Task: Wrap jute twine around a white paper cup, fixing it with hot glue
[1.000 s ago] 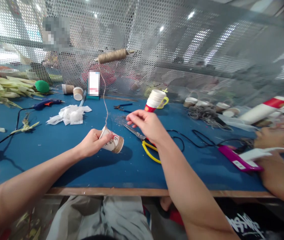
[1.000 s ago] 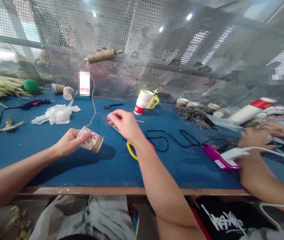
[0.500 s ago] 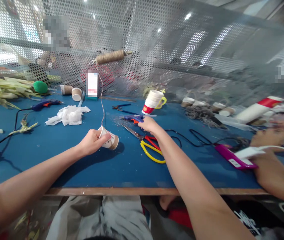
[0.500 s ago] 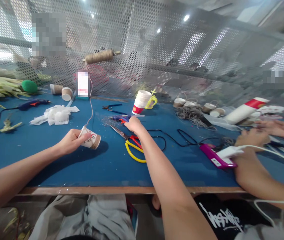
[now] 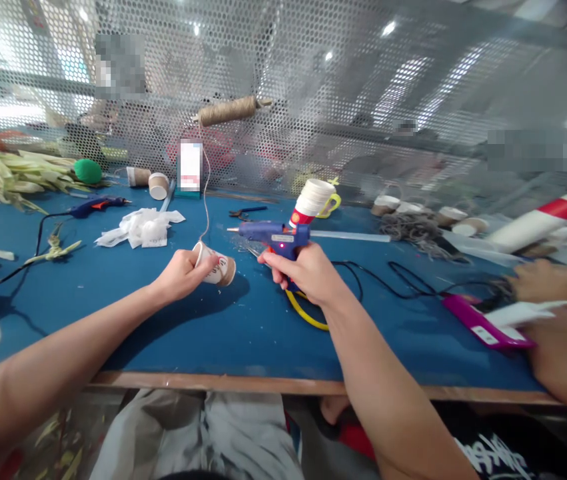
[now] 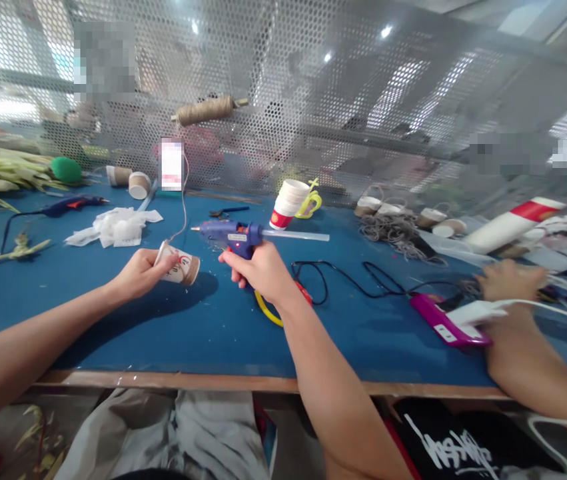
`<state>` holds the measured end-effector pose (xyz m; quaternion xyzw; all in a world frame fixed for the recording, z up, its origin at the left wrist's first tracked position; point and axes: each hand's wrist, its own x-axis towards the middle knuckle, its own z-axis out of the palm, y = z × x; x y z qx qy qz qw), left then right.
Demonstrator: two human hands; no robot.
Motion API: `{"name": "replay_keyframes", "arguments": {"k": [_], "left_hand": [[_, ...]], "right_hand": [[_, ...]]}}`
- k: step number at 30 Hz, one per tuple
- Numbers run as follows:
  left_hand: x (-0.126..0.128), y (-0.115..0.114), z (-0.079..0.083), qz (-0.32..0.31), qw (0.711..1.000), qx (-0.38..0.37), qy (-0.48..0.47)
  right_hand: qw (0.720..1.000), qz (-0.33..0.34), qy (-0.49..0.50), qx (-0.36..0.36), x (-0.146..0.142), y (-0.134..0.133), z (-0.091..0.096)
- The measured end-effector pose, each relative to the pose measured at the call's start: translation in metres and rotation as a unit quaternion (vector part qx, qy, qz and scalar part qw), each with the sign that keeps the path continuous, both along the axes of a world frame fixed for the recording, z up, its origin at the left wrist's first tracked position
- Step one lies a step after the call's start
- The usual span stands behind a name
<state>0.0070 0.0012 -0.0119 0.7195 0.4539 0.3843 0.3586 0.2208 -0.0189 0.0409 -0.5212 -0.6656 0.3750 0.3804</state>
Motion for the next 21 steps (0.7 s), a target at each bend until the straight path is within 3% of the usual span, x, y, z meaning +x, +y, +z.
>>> {"name": "replay_keyframes", "arguments": {"k": [8, 21], "left_hand": [[-0.002, 0.01, -0.003, 0.038, 0.998, -0.057, 0.003], [0.0, 0.012, 0.0, 0.062, 0.995, -0.079, 0.01]], "right_hand": [[0.991, -0.005, -0.13, -0.024, -0.004, -0.01, 0.002], [0.98, -0.01, -0.199, -0.018, -0.004, -0.012, 0.001]]}}
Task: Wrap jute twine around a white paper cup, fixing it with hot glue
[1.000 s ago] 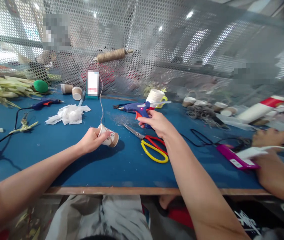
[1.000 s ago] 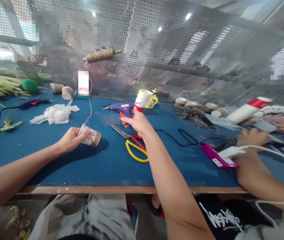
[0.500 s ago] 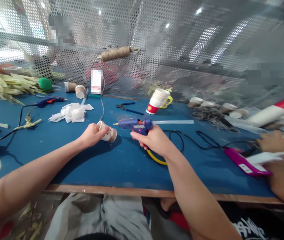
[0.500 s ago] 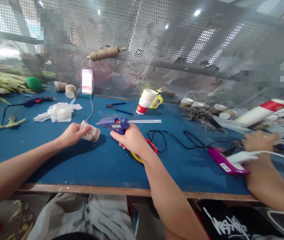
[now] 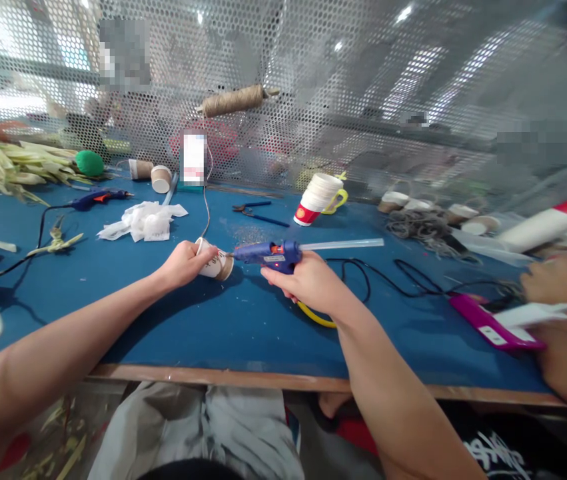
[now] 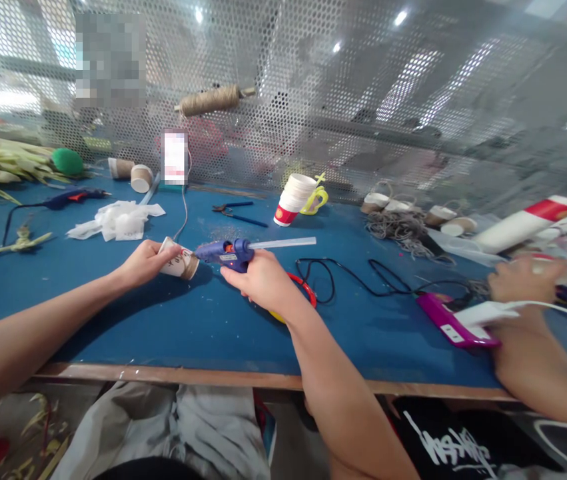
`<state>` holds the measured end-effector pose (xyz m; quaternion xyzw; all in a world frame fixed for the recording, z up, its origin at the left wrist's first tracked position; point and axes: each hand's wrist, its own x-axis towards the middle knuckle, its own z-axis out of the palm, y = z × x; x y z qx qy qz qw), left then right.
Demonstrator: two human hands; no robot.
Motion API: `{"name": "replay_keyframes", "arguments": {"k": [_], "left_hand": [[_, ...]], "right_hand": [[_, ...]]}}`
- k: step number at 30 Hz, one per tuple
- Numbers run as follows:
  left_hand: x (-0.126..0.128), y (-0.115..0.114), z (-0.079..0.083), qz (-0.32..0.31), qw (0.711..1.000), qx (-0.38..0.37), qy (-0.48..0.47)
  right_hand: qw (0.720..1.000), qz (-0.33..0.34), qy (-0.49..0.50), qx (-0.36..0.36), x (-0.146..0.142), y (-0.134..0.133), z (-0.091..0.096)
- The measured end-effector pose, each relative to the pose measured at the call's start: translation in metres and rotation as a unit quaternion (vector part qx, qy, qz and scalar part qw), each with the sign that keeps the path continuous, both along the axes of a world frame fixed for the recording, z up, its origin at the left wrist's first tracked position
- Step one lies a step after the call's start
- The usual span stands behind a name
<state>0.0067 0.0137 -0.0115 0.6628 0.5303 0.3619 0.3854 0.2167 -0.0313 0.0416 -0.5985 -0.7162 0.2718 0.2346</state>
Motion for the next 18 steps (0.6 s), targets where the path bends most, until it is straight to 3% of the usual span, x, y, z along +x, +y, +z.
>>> {"name": "replay_keyframes", "arguments": {"k": [18], "left_hand": [[0.0003, 0.0018, -0.002, -0.001, 0.999, -0.005, 0.037]], "right_hand": [[1.0, 0.009, -0.028, 0.002, -0.0003, -0.0041, 0.0027]]}}
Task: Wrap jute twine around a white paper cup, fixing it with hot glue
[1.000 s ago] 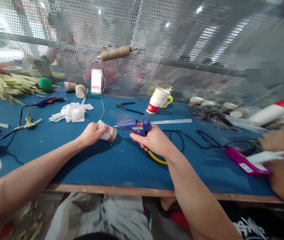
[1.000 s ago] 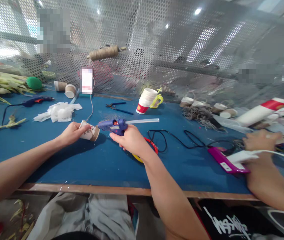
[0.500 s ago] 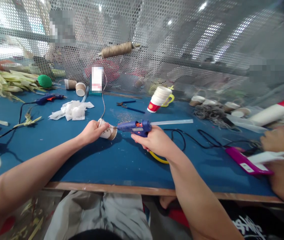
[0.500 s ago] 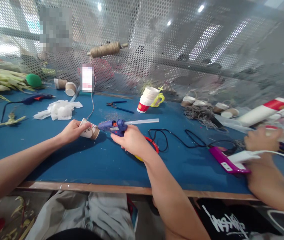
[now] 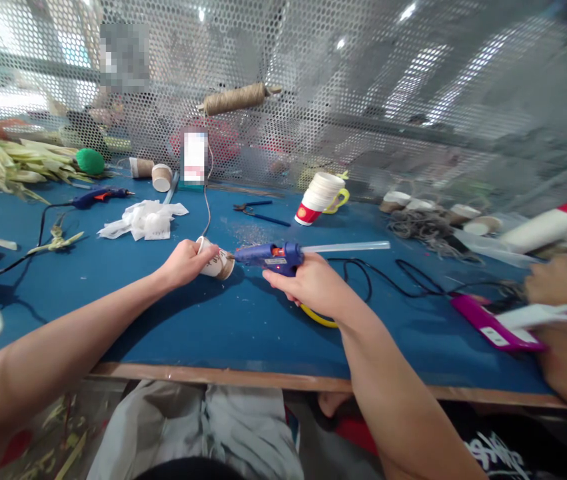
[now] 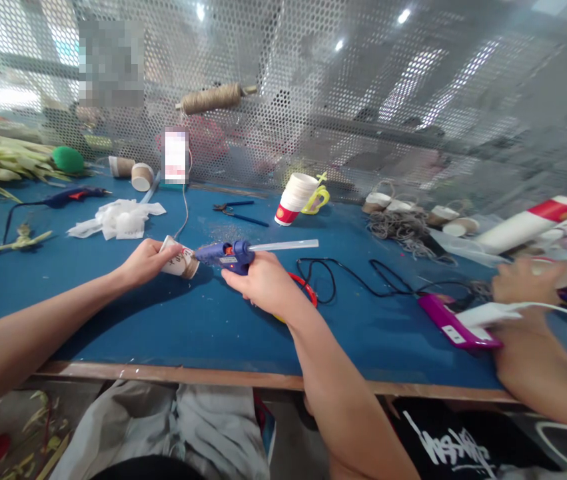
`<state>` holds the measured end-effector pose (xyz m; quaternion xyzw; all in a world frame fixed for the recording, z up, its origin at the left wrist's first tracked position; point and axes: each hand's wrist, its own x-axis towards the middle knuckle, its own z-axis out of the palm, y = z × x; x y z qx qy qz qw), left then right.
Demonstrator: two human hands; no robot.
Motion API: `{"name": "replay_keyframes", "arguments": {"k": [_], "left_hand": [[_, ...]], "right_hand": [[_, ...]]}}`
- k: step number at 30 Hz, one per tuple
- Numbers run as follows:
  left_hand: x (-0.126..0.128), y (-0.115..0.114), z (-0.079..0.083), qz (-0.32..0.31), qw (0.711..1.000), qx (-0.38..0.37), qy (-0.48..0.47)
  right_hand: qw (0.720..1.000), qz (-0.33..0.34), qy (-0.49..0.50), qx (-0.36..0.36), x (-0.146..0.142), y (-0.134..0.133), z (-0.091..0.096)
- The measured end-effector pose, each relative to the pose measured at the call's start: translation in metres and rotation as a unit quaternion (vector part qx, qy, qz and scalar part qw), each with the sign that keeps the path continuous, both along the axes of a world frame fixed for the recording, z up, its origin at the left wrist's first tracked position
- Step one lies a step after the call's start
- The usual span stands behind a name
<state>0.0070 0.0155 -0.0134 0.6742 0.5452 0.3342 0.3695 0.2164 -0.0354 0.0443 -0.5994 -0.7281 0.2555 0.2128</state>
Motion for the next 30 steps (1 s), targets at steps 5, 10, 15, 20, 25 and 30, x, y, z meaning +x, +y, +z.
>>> {"name": "replay_keyframes", "arguments": {"k": [5, 10, 15, 20, 25, 30], "left_hand": [[0.0002, 0.0007, -0.0011, -0.001, 1.0, 0.001, -0.001], [0.0006, 0.0001, -0.0007, 0.002, 1.0, 0.001, -0.005], [0.0016, 0.0, 0.0007, 0.01, 1.0, -0.011, -0.025], [0.0018, 0.0008, 0.0006, 0.012, 0.998, -0.036, -0.057], [0.002, -0.0001, 0.0009, 0.02, 0.999, -0.015, -0.03], [0.0022, -0.0002, 0.0006, 0.012, 0.999, -0.018, -0.033]], "right_hand": [[1.0, -0.004, -0.004, -0.006, -0.0019, -0.0013, 0.0017], [1.0, -0.008, -0.006, -0.008, -0.0015, -0.0006, 0.0012], [1.0, 0.004, -0.009, -0.007, -0.0007, -0.0016, 0.0007], [1.0, 0.02, -0.015, 0.007, -0.0025, -0.0037, 0.0017], [1.0, -0.001, -0.009, 0.017, -0.0026, -0.0022, 0.0011], [0.999, 0.012, -0.02, 0.021, -0.003, -0.0029, 0.0006]]}}
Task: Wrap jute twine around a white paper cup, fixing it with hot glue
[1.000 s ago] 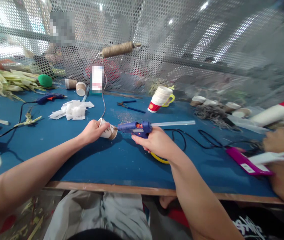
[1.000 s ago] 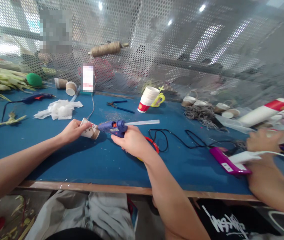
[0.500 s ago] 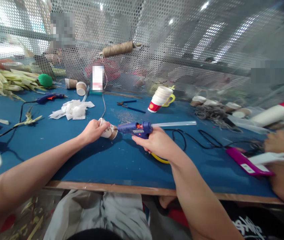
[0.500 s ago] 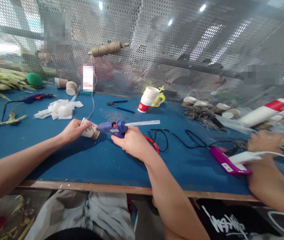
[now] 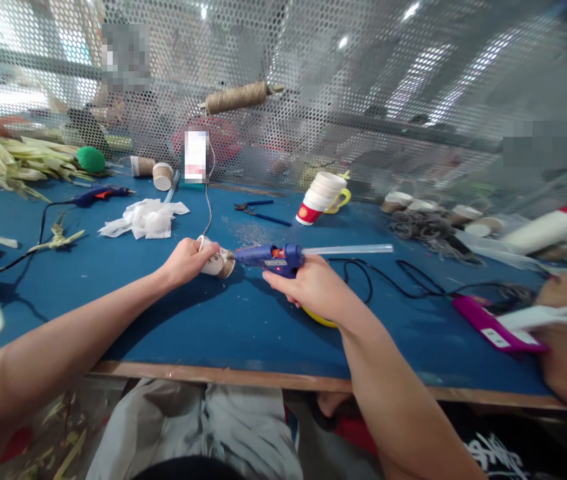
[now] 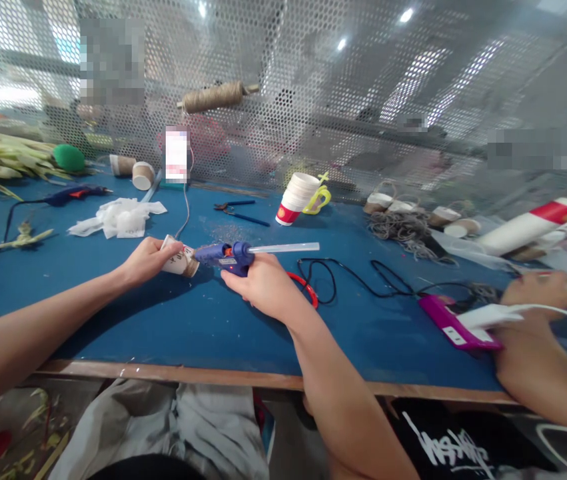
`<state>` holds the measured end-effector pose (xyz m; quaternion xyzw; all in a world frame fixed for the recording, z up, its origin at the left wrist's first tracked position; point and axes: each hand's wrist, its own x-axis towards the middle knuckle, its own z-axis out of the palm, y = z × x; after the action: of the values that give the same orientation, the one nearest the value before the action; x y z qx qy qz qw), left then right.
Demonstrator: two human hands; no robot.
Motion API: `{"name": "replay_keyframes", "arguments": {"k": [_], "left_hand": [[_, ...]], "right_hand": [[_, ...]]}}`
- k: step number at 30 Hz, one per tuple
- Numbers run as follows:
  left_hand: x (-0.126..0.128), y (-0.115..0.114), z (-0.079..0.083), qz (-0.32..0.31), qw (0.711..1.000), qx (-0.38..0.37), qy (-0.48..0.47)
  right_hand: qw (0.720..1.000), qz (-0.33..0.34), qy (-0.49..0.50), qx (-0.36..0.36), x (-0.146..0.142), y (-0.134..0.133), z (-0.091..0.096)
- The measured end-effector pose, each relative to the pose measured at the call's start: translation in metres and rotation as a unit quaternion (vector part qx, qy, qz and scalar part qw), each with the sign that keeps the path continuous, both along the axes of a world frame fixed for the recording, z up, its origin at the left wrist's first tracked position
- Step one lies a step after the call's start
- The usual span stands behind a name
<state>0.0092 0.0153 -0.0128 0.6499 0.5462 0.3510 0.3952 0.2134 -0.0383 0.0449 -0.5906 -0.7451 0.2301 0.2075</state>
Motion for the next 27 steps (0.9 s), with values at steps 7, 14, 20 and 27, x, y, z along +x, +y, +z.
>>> {"name": "replay_keyframes", "arguments": {"k": [7, 14, 20, 27], "left_hand": [[-0.0004, -0.0001, -0.0011, 0.004, 1.0, 0.004, -0.016], [-0.0005, -0.0008, -0.001, 0.0, 1.0, 0.005, -0.027], [-0.0006, -0.0008, -0.0012, -0.004, 0.999, 0.001, -0.04], [-0.0006, -0.0004, -0.0021, 0.001, 1.0, 0.007, -0.016]], "right_hand": [[1.0, 0.006, -0.014, 0.008, -0.0014, -0.0012, 0.0023], [1.0, 0.008, -0.017, 0.002, -0.0015, -0.0024, 0.0034], [0.999, 0.03, -0.032, 0.011, -0.0012, -0.0029, 0.0046], [1.0, 0.018, -0.023, 0.006, -0.0009, -0.0022, 0.004]]}}
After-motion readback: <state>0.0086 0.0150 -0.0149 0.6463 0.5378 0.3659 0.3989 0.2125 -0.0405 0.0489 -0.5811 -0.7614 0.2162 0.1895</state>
